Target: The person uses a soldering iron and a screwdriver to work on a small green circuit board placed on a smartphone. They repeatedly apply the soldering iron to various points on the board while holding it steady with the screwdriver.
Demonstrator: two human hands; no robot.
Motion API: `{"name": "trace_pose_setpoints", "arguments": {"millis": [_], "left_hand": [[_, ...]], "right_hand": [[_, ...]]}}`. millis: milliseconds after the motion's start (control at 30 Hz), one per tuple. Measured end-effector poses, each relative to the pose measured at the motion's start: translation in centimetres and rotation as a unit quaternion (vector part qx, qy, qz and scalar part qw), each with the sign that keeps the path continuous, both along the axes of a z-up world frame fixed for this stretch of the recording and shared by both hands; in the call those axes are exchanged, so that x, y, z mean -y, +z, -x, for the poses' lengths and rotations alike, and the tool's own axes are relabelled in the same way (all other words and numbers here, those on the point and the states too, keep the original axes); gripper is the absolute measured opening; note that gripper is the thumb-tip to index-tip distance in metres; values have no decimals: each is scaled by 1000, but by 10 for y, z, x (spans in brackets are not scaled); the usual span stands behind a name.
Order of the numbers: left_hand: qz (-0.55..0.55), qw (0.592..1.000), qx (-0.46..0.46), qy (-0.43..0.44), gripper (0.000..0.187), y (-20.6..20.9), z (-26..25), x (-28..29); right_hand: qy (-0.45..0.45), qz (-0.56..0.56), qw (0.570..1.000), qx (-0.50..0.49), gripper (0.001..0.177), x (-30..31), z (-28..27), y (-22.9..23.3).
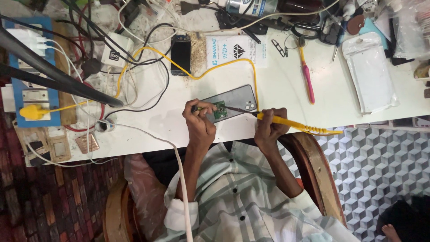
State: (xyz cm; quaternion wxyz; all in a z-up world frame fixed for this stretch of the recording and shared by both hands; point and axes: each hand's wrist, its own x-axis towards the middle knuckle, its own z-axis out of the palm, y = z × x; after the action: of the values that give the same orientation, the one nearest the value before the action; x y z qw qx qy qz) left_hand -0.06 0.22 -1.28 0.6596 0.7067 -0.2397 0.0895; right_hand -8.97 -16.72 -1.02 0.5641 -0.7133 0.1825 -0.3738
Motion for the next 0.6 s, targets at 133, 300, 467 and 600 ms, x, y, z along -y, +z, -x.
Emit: {"name": "trace_pose_setpoints", "arguments": {"millis": [133, 300, 467, 600], "left_hand": [[7, 1000, 1, -18, 63, 2, 3, -2], [10, 1000, -7, -17, 62, 3, 3, -3], [-15, 1000, 10, 3, 53, 7, 2, -4], [16, 1000, -13, -19, 60, 6, 6, -6]], "right_hand": [[9, 72, 996, -46, 17, 0, -6, 21], [44, 428, 897, -99, 22, 0, -9, 69], [-35, 693, 710, -123, 42, -9, -15, 108], [-70, 743, 638, -189, 44, -18, -15, 119]]}}
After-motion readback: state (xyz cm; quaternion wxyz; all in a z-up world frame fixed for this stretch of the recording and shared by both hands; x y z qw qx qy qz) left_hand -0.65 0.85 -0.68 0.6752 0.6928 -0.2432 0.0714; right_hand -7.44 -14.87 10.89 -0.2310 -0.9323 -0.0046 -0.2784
